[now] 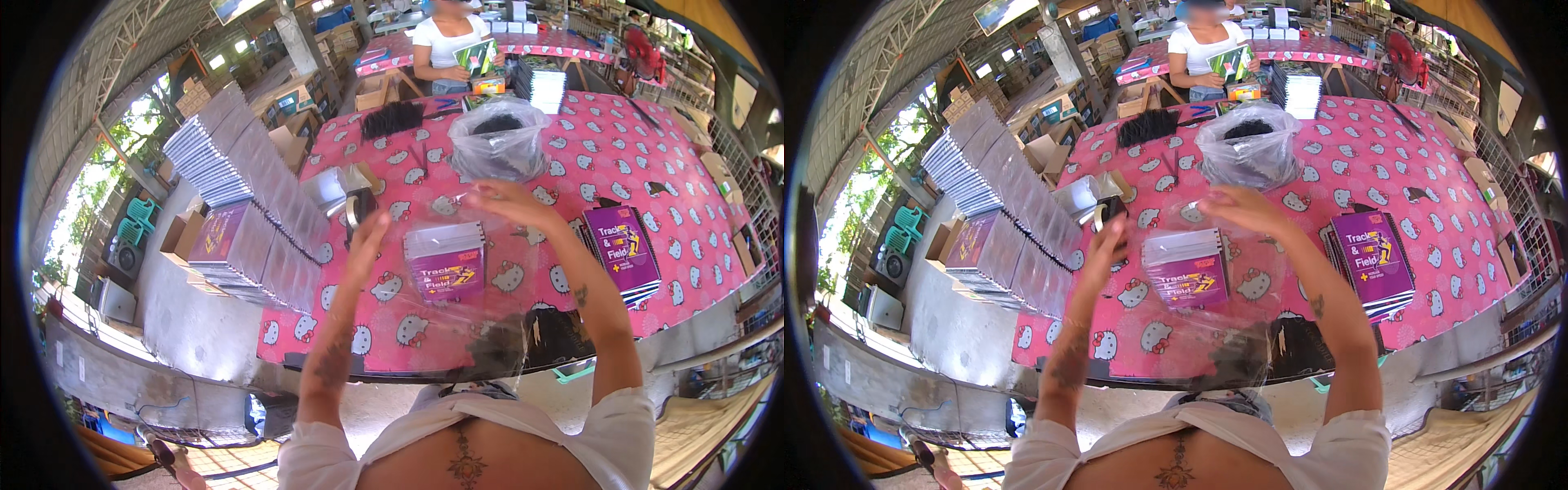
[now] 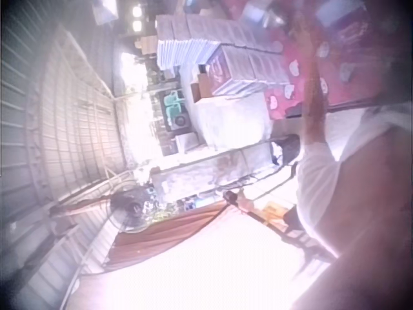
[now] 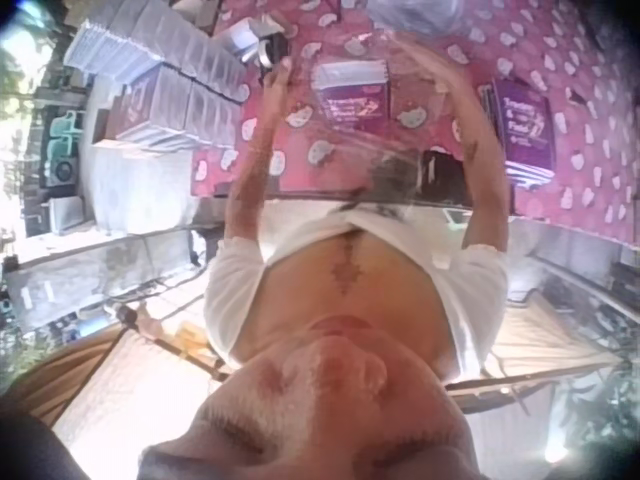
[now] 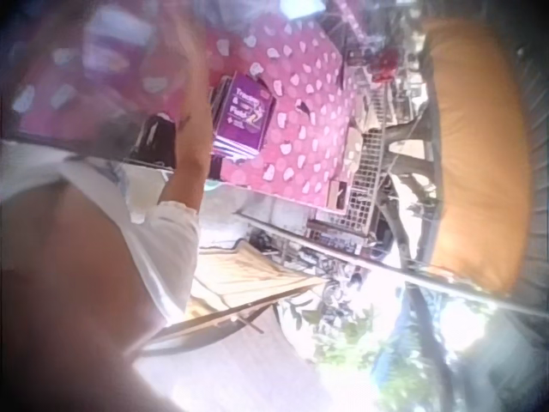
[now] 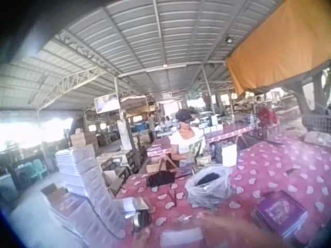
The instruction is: The person places notebooks into plastic sleeves, peels the adhesive backing off the sleeves, and seals the bags on a table before stacking the finished items.
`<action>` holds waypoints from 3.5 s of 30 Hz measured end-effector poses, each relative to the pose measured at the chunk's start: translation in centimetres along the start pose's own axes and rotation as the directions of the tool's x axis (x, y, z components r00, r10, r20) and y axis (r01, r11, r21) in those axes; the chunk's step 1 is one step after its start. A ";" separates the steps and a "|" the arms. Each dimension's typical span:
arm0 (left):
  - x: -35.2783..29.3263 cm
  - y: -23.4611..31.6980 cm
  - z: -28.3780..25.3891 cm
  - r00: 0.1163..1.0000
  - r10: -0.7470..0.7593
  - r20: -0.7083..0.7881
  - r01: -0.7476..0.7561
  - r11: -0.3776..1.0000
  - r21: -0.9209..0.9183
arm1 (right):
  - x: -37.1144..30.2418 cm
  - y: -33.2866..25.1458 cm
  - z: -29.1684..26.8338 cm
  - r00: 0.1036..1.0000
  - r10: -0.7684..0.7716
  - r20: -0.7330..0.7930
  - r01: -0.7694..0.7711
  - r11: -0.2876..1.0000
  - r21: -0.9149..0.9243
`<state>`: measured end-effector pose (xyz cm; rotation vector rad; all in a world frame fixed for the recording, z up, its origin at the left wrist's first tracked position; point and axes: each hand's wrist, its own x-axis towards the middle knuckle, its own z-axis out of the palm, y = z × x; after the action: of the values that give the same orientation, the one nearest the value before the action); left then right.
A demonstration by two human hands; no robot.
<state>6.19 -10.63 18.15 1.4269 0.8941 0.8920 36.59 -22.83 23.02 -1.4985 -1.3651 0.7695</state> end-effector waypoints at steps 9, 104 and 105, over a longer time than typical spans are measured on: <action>7.2 4.8 -4.3 0.857 0.505 -0.107 -0.406 0.788 0.463 | 0.3 -9.2 -0.2 0.912 -0.390 0.130 0.407 0.814 -0.415; 1.1 4.7 4.6 0.689 0.591 0.420 -0.692 0.708 0.140 | 8.2 5.6 6.5 0.913 0.369 0.176 -0.360 0.929 -0.080; 2.4 4.0 3.7 0.823 0.465 0.326 -0.521 0.846 0.109 | 8.2 4.8 6.4 0.946 0.236 0.222 -0.210 0.968 -0.134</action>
<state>10.68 -10.18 22.06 1.9568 0.3904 0.9586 34.17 -13.14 17.35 -1.7107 -1.4457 1.0603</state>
